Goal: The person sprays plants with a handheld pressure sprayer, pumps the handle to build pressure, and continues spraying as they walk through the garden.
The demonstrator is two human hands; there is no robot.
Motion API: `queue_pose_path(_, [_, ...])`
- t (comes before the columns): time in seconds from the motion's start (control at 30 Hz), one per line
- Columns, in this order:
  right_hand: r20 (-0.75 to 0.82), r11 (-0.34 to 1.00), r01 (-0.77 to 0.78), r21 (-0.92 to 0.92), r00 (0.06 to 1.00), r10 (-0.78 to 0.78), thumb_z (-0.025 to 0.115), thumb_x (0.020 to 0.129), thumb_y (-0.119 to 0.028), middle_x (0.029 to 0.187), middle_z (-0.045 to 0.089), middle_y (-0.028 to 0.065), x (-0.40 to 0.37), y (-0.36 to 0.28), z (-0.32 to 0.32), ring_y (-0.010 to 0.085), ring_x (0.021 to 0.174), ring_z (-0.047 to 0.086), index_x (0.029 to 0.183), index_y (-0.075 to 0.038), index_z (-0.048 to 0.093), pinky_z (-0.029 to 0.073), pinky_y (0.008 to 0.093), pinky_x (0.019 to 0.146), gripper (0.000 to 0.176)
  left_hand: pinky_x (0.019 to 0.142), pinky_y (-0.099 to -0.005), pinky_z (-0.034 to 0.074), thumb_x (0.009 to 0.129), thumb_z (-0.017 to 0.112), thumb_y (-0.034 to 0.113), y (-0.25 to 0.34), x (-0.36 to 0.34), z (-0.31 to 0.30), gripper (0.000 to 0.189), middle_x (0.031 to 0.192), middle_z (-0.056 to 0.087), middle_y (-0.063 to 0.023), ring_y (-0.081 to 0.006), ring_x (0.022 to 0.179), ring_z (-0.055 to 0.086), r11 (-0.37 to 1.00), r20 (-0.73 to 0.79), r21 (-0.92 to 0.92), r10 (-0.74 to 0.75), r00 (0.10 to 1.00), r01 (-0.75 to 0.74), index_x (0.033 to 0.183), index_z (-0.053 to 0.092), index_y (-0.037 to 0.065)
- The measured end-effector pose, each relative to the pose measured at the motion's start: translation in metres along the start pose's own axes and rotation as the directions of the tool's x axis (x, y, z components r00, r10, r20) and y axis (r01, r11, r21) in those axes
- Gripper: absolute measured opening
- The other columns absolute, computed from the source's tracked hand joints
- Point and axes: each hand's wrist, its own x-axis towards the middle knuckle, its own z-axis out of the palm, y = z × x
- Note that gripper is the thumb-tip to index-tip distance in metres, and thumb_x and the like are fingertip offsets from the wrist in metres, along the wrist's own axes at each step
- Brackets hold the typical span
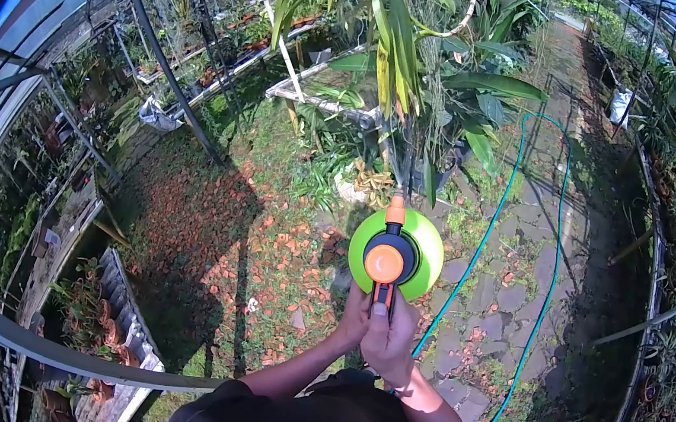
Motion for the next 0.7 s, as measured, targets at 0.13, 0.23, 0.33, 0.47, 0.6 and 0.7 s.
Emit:
queue_pose_path(0.13, [0.152,0.989,-0.143,0.026,0.979,0.137,0.047,0.095,-0.010,0.063,0.056,0.0085,-0.013,0.017,-0.023,0.0183,0.052,0.055,0.089,0.003,0.055,0.044,0.0332,0.051,0.016,0.104,-0.0366,0.041,0.090,0.068,0.018,-0.025,-0.030,0.016,0.074,0.138,0.045,-0.0126,-0.0206,0.128,0.046,0.992,-0.120,0.077,-0.088,0.989,0.098,0.147,0.022,0.006])
queue_pose_path(0.23, [0.174,0.981,-0.188,0.053,0.969,0.177,0.045,0.096,-0.009,0.061,0.053,0.0080,-0.025,0.020,-0.045,0.0153,0.051,0.053,0.088,0.004,0.053,0.042,0.0317,0.050,0.016,0.102,-0.0355,0.042,0.092,0.067,0.016,-0.024,-0.047,0.046,0.073,0.138,0.045,-0.0127,-0.0199,0.127,0.047,0.994,-0.174,0.053,-0.087,0.981,0.098,0.148,0.022,0.006])
queue_pose_path(0.33, [0.132,0.975,-0.188,0.119,0.976,0.172,0.042,0.097,-0.010,0.062,0.051,0.0060,-0.039,0.017,-0.071,0.0123,0.052,0.050,0.087,0.003,0.051,0.039,0.0290,0.049,0.018,0.099,-0.0344,0.044,0.093,0.066,0.015,-0.012,-0.050,0.075,0.072,0.138,0.046,-0.0128,-0.0193,0.125,0.048,0.997,-0.197,0.041,-0.056,0.979,0.065,0.150,0.022,0.006])
queue_pose_path(0.47, [0.055,0.958,-0.170,0.229,0.985,0.162,0.033,0.101,-0.014,0.066,0.045,0.0025,-0.056,0.011,-0.093,0.0076,0.056,0.039,0.088,-0.002,0.045,0.033,0.0247,0.052,0.022,0.095,-0.0330,0.045,0.093,0.065,0.014,0.004,-0.036,0.099,0.069,0.135,0.048,-0.0122,-0.0185,0.121,0.050,0.998,-0.184,0.067,0.017,0.983,-0.005,0.148,0.025,0.006])
queue_pose_path(0.6, [0.011,0.954,-0.173,0.246,0.984,0.176,0.034,0.102,-0.015,0.068,0.045,0.0020,-0.057,0.010,-0.088,0.0076,0.059,0.040,0.090,-0.002,0.045,0.034,0.0247,0.054,0.021,0.091,-0.0317,0.046,0.092,0.066,0.015,0.004,-0.039,0.095,0.063,0.127,0.051,-0.0108,-0.0179,0.114,0.052,0.996,-0.167,0.083,0.044,0.985,-0.031,0.143,0.030,0.006])
queue_pose_path(0.7, [0.093,0.961,-0.194,0.198,0.979,0.179,0.036,0.102,-0.015,0.069,0.045,0.0016,-0.058,0.007,-0.067,0.0080,0.059,0.041,0.091,-0.001,0.045,0.035,0.0254,0.054,0.020,0.089,-0.0306,0.047,0.091,0.067,0.016,-0.013,-0.050,0.073,0.059,0.122,0.054,-0.0098,-0.0174,0.109,0.054,0.997,-0.180,0.077,0.028,0.983,-0.014,0.140,0.035,0.006])
